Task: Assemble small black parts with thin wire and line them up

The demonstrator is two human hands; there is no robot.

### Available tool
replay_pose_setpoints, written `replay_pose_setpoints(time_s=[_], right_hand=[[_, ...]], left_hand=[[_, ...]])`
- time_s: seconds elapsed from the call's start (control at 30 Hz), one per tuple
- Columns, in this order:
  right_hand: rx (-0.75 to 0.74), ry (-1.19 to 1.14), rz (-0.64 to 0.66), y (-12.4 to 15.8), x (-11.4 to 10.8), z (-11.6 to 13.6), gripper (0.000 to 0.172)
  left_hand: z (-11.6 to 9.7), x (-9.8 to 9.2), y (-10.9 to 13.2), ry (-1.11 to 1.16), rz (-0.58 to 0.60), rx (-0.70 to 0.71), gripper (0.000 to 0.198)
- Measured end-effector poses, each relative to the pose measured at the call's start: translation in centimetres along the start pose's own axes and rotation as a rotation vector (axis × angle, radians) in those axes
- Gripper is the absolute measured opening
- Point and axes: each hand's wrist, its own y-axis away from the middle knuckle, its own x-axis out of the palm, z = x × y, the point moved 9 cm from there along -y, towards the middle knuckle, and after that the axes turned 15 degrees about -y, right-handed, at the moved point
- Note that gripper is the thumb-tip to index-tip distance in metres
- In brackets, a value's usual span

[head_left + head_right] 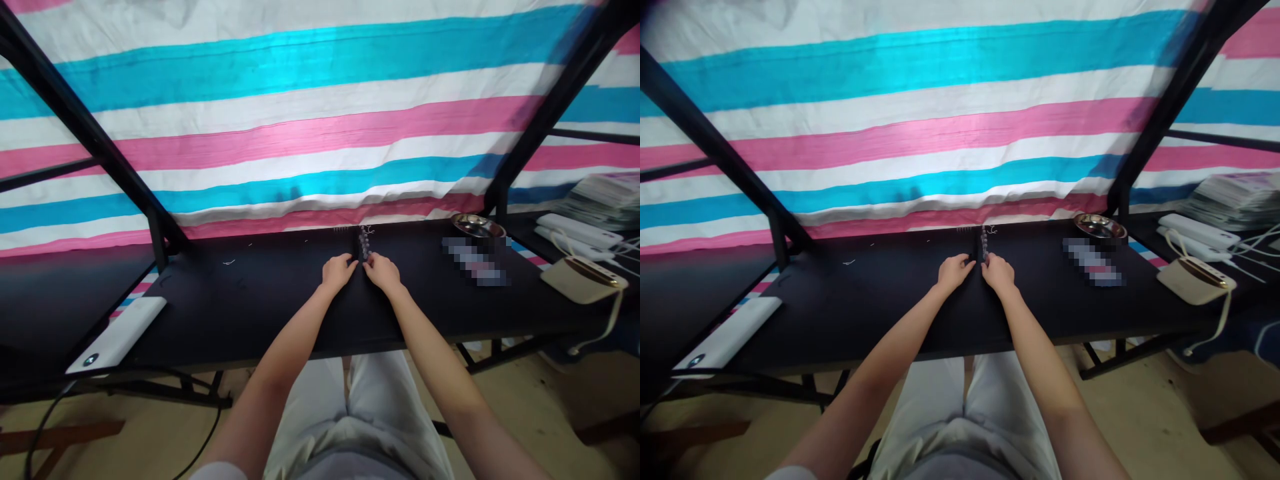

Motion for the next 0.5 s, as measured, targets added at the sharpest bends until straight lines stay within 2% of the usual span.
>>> replay_pose_setpoints(time_s=[0.1, 0.27, 0.5], right_hand=[[-0.065, 0.005, 0.049, 0.4, 0.3, 0.9, 0.019], [-0.165, 0.035, 0.086, 1.3, 0.6, 2.8, 0.020], [-0.227, 0.054, 0.098, 1.9, 0.8, 4.0, 0.024]], left_hand=[[0.9, -0.4, 0.1, 0.287, -0.033, -0.032, 0.032], [0.9, -0.1, 0.4, 0.758, 0.057, -0.068, 0.041], [0.4, -0.7, 0.6, 0.972, 0.063, -0.089, 0.037]])
